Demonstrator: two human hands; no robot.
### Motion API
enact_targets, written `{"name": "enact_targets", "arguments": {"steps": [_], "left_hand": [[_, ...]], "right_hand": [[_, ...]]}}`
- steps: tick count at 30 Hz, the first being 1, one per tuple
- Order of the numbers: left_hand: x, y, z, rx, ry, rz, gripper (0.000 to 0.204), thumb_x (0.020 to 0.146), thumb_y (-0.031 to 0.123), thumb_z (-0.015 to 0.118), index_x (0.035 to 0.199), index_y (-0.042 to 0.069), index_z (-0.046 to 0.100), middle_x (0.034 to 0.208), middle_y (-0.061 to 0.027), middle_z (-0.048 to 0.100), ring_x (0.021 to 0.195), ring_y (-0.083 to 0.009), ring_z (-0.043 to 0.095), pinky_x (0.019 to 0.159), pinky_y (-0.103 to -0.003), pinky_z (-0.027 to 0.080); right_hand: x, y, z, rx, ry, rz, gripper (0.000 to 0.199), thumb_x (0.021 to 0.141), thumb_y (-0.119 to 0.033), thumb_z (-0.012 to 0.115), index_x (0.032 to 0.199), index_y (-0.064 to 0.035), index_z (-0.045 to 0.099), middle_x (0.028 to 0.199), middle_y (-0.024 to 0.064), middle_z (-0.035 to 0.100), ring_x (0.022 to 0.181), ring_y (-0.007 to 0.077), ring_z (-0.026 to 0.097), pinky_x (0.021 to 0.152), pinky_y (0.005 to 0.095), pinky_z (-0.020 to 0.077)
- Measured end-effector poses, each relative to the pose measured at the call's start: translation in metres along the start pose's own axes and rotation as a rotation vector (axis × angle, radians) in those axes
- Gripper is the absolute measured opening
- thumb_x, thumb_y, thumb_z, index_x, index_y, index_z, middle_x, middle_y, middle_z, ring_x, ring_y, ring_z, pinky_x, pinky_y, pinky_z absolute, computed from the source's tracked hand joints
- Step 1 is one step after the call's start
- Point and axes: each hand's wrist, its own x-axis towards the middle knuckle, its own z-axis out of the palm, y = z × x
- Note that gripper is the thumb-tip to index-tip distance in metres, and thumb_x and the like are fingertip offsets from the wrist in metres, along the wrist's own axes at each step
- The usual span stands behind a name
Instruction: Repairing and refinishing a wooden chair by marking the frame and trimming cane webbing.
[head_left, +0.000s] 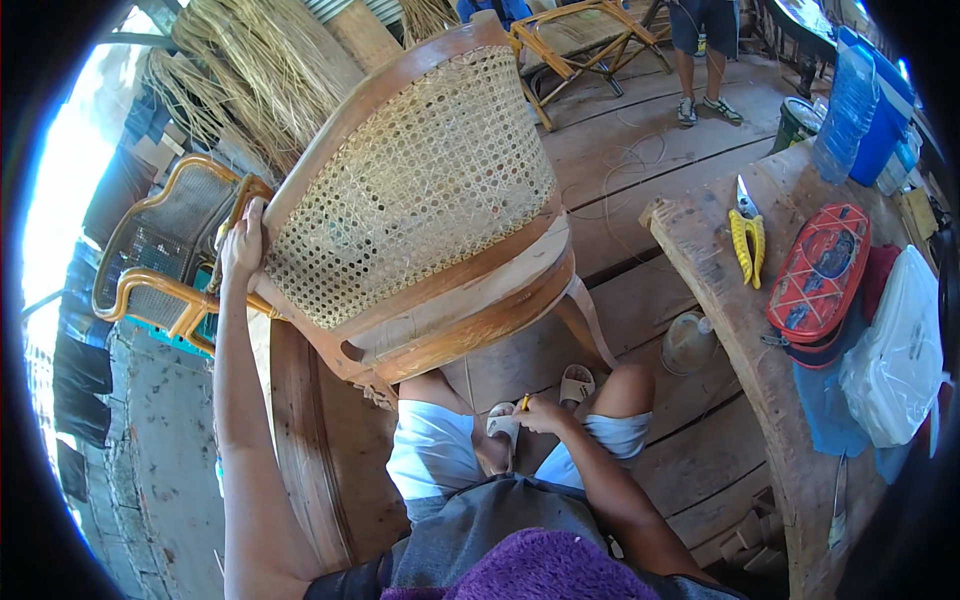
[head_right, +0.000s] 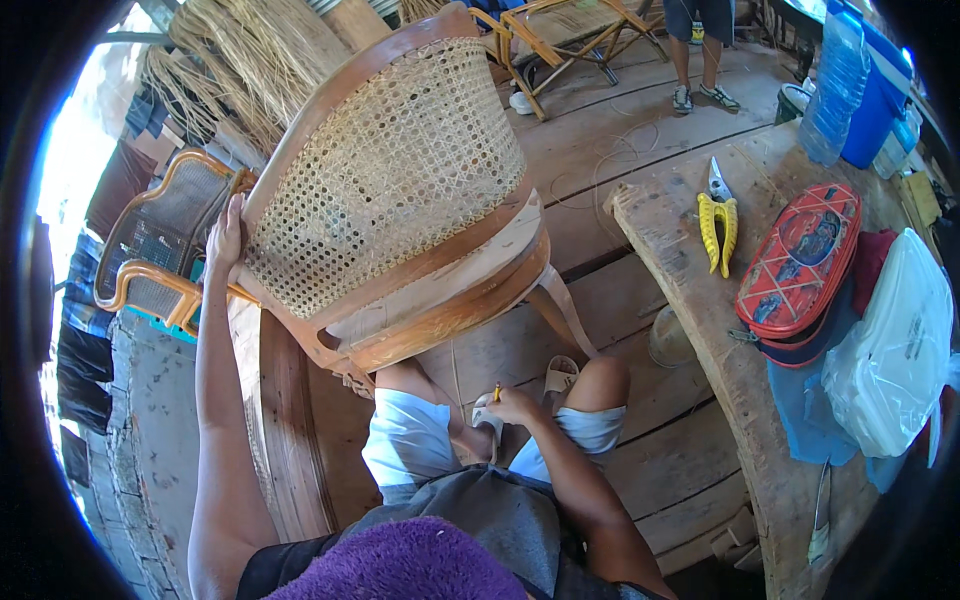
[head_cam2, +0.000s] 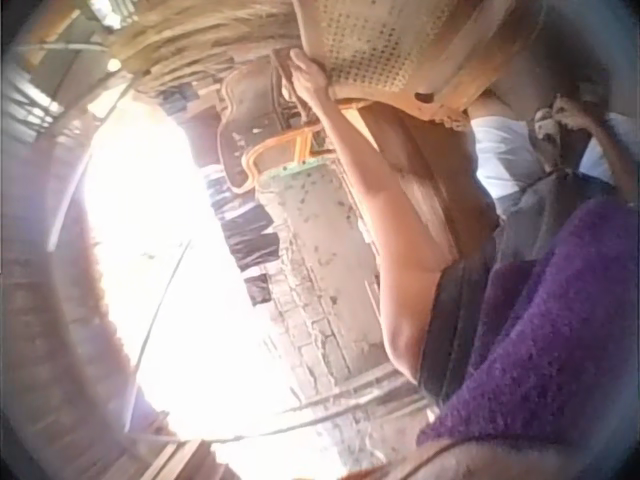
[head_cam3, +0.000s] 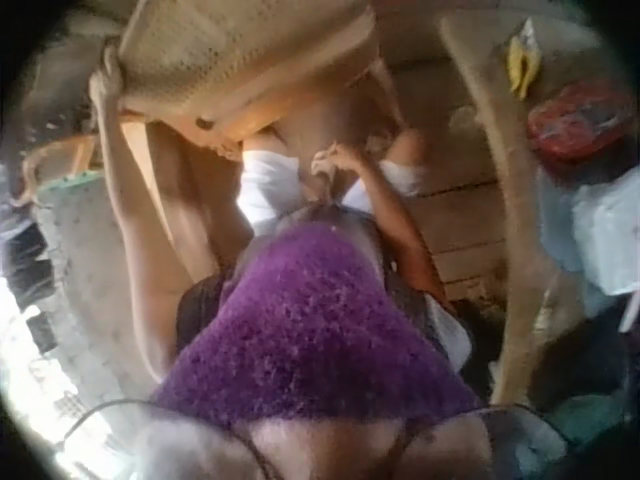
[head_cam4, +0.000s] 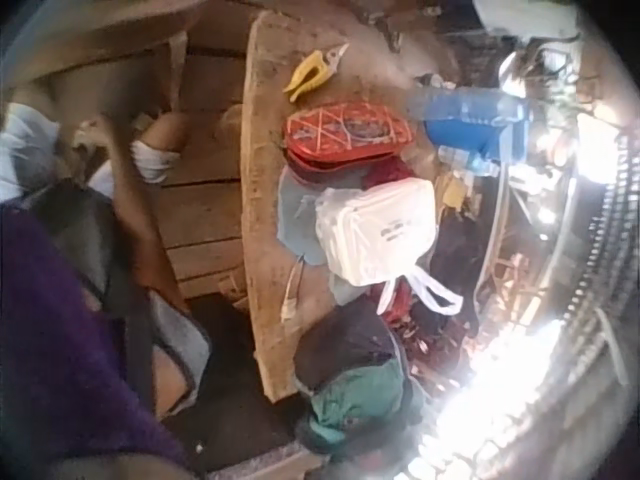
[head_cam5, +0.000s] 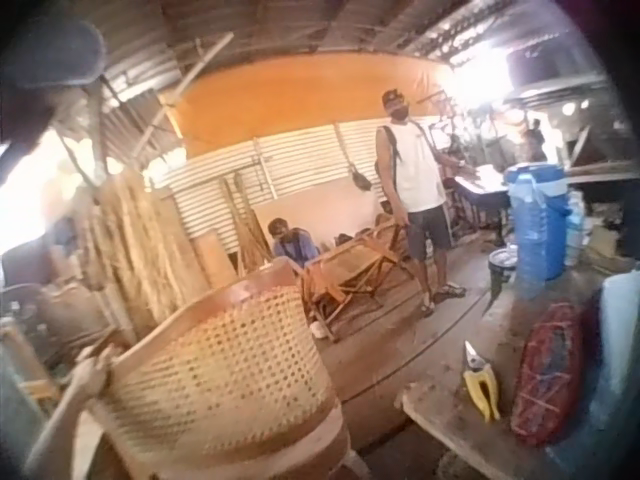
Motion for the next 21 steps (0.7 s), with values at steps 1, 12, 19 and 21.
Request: {"name": "enact_targets", "arguments": {"steps": [1,12,19,21], "left_hand": [[0.0,0.002,-0.002,-0.047,-0.037,0.031,0.08,0.099,0.061,0.016,0.112,0.0,0.066,0.105,-0.0341,0.063,0.109,-0.049,0.058,0.099,-0.049,0.039],[-0.003,-0.016,0.0,-0.02,-0.059,-0.037,0.08,0.097,0.064,0.022,0.12,-0.002,0.062,0.123,-0.0338,0.057,0.122,-0.0463,0.05,0.103,-0.051,0.038],[0.041,-0.046,0.039,-0.299,-0.095,0.045,0.064,0.102,0.052,0.032,0.144,0.005,0.045,0.136,-0.0246,0.054,0.126,-0.0363,0.052,0.105,-0.038,0.038],[0.045,-0.058,0.044,-0.261,-0.16,0.053,0.071,0.101,0.058,0.029,0.144,0.004,0.045,0.139,-0.0249,0.052,0.129,-0.0378,0.049,0.107,-0.038,0.036]], "right_hand": [[0.001,0.001,0.001,-0.031,0.011,0.004,0.026,0.088,-0.027,0.061,0.092,-0.0036,0.072,0.07,0.0111,0.067,0.058,0.0193,0.063,0.054,0.0363,0.048],[0.006,0.017,0.007,-0.342,0.168,-0.038,0.028,0.087,-0.032,0.062,0.083,-0.005,0.068,0.073,0.0124,0.067,0.063,0.0212,0.066,0.057,0.0359,0.0504],[-0.032,-0.015,0.013,-0.294,0.33,-0.258,0.046,0.095,-0.046,0.055,0.093,-0.0028,0.069,0.084,0.0198,0.068,0.079,0.0356,0.067,0.068,0.0437,0.0491],[-0.079,-0.032,0.009,-0.164,0.407,-0.26,0.041,0.095,-0.04,0.057,0.092,-0.0012,0.068,0.081,0.0207,0.067,0.077,0.0331,0.067,0.069,0.0436,0.0488]]}}
